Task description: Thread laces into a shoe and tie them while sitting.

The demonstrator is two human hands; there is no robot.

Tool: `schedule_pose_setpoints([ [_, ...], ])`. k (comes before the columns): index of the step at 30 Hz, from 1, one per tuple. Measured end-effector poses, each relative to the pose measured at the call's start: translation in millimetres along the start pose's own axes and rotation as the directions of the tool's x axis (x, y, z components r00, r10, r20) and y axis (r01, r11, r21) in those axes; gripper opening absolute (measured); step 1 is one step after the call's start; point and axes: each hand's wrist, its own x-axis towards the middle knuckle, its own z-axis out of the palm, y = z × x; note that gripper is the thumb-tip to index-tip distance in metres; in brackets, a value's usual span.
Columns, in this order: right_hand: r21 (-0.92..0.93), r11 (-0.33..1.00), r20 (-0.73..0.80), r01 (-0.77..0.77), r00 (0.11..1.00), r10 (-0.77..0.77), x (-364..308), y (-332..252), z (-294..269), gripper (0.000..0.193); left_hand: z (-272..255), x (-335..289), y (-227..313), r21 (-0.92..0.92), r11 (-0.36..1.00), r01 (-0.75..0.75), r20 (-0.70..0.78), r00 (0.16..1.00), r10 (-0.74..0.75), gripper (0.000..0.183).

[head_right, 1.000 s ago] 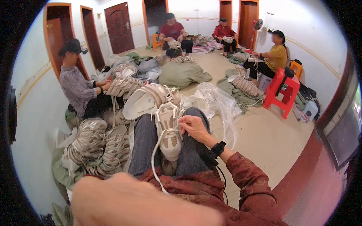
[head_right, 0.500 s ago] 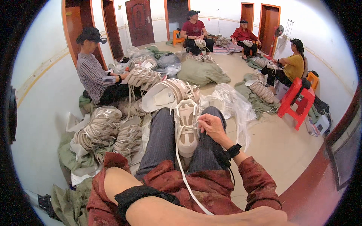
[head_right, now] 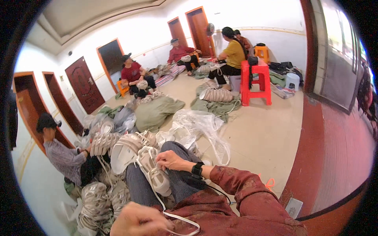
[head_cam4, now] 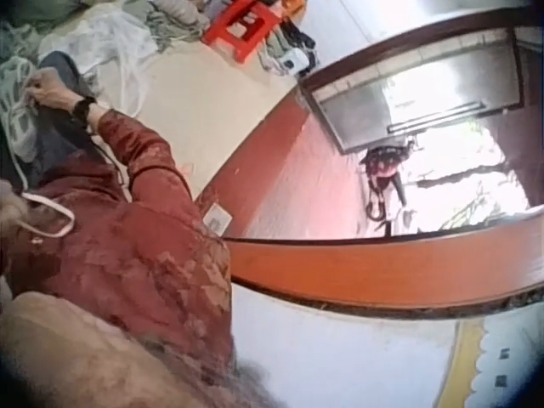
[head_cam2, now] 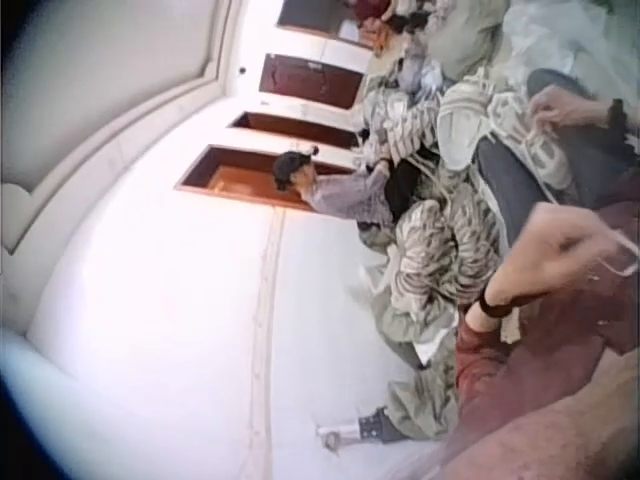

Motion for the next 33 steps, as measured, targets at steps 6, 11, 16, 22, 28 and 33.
schedule_pose_setpoints([
  [6,-0.024,0.993,0.001,-0.112,0.994,0.112,2,7,0,0.016,-19,-27,-124,-0.268,0.873,0.408,-0.574,0.660,-0.485,0.023],
  [11,0.153,0.970,-0.115,-0.191,0.971,0.209,5,10,-20,0.012,-40,-27,-209,-0.354,0.885,0.303,-0.621,0.632,-0.464,0.024],
  [16,0.128,0.943,-0.023,-0.306,0.950,0.312,8,-7,-25,0.016,-44,-25,-237,-0.418,0.847,0.328,-0.623,0.575,-0.530,0.027],
  [22,0.094,0.933,0.041,-0.347,0.938,0.344,4,-3,-20,0.011,-43,-14,-260,-0.419,0.840,0.345,-0.592,0.598,-0.541,0.029],
  [28,0.056,0.944,0.018,-0.325,0.946,0.324,-1,-7,-17,0.010,-44,-7,-275,-0.326,0.872,0.366,-0.637,0.597,-0.488,0.029],
  [33,0.050,0.958,-0.007,-0.281,0.959,0.282,-3,-3,-22,0.012,-47,0,-280,-0.349,0.853,0.388,-0.612,0.596,-0.521,0.027],
])
